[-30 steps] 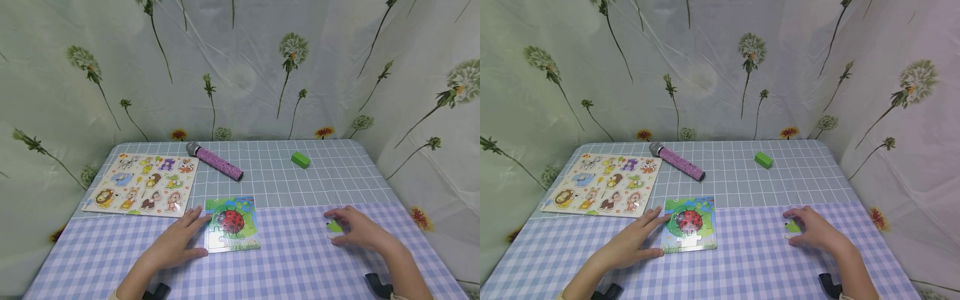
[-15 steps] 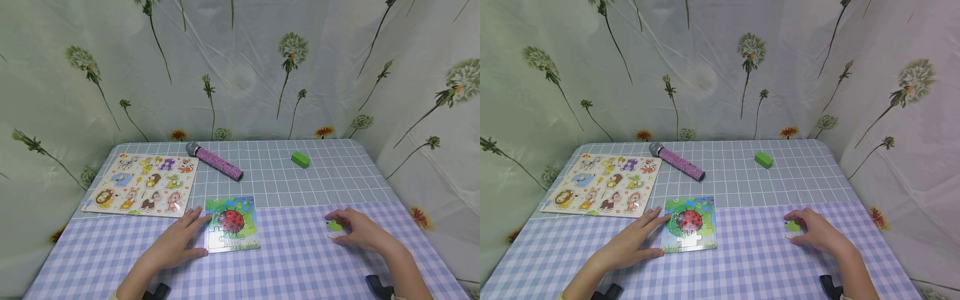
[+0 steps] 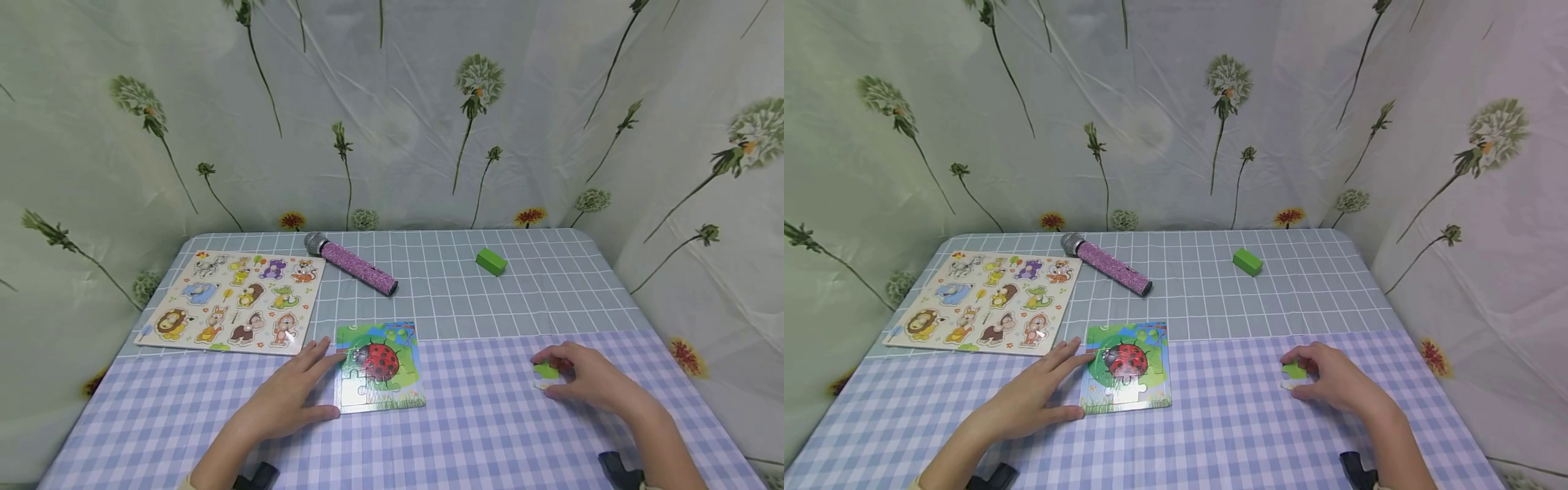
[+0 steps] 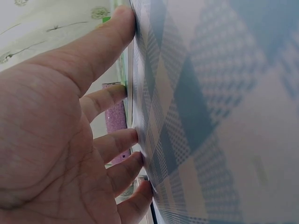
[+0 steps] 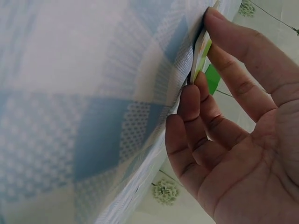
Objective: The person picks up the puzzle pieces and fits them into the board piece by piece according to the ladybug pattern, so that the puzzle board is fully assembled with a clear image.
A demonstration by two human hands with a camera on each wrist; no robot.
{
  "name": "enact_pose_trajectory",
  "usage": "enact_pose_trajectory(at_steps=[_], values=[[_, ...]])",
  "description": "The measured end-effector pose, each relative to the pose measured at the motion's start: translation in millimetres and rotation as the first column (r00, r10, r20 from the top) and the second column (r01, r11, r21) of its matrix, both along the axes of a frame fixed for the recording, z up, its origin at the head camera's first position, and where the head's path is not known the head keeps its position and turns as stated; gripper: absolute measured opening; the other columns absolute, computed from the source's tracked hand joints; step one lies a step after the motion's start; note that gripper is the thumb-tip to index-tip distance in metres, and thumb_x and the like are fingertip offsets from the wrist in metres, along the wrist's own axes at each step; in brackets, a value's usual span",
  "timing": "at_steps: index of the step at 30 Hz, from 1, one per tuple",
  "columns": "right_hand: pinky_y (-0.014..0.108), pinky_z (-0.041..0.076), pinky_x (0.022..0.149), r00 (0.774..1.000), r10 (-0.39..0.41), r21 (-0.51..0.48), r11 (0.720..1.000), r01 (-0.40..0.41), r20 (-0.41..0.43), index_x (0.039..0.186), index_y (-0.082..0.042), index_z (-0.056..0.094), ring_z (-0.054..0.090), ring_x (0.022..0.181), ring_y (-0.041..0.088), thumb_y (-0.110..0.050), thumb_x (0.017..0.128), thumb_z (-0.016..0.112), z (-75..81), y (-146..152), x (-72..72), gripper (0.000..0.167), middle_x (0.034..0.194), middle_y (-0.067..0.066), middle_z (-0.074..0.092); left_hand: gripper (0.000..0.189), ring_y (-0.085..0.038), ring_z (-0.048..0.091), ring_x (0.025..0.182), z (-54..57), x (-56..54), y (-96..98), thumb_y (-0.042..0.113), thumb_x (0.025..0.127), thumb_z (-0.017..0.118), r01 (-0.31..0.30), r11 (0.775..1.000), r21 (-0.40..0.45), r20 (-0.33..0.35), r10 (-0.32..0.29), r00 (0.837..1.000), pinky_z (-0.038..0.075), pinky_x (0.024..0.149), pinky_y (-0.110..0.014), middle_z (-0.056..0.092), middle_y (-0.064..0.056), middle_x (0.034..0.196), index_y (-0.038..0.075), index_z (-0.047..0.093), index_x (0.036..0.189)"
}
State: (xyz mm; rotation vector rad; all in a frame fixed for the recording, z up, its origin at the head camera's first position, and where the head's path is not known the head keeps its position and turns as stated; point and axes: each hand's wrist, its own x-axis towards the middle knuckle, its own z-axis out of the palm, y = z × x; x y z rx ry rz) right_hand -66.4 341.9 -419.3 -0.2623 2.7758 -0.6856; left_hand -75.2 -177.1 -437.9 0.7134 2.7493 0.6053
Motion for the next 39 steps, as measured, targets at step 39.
enact_pose_trajectory(at_steps=[39], values=[[0.029,0.060,0.086,0.948,0.270,-0.103,0.952,-0.290,-0.171,0.119,-0.018,0.077,0.062,0.097,0.007,-0.025,0.088,0.090,12.1,-79.0,-26.4,0.034,0.111,-0.012,0.072,0.089,-0.051,0.031,0.160,-1.3,0.8,-0.3,0.053,0.088,0.083,-0.003,1.000,0.002,-0.009,0.003,1.000,0.036,0.124,-0.072,0.033,-0.019,0.175,0.020,0.049,0.162]])
